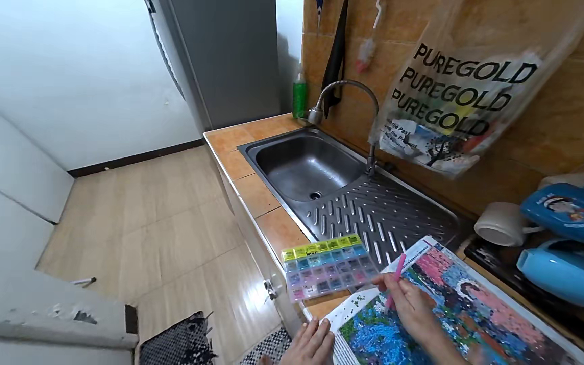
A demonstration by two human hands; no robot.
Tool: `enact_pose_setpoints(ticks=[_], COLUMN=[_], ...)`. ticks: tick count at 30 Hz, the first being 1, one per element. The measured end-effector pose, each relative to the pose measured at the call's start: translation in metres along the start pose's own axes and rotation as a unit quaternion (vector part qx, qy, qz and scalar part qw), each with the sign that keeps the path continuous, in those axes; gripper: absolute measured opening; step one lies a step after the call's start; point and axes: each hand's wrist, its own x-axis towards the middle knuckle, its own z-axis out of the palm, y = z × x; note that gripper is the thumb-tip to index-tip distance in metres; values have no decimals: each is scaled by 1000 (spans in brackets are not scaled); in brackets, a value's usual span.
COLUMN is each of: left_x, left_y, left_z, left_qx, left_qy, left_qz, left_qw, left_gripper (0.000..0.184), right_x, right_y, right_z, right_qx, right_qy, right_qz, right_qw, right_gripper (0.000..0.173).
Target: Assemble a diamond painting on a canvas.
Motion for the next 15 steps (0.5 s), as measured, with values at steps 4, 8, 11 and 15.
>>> enact_pose_setpoints(ticks=[4,8,11,15], left_x=[-1,-1,-1,-1], left_y=[-1,-1,-1,-2], left_z=[-2,-3,-4,-4], left_qx=[-1,-8,-13,-5], left_qy=[-3,-6,-10,-3], left_qz=[-4,-9,-12,-6], left_qw=[1000,1000,1000,1000], left_gripper=[47,47,49,51], right_x=[-5,-9,-12,-13], right_y=[-4,7,14,18], right_z=[8,21,29,32], right_qx=[45,88,86,43], right_qy=[-20,-15,-6,4], right_qz=[44,24,7,-14], right_qw=[998,996,996,999], right_gripper=[36,25,23,24])
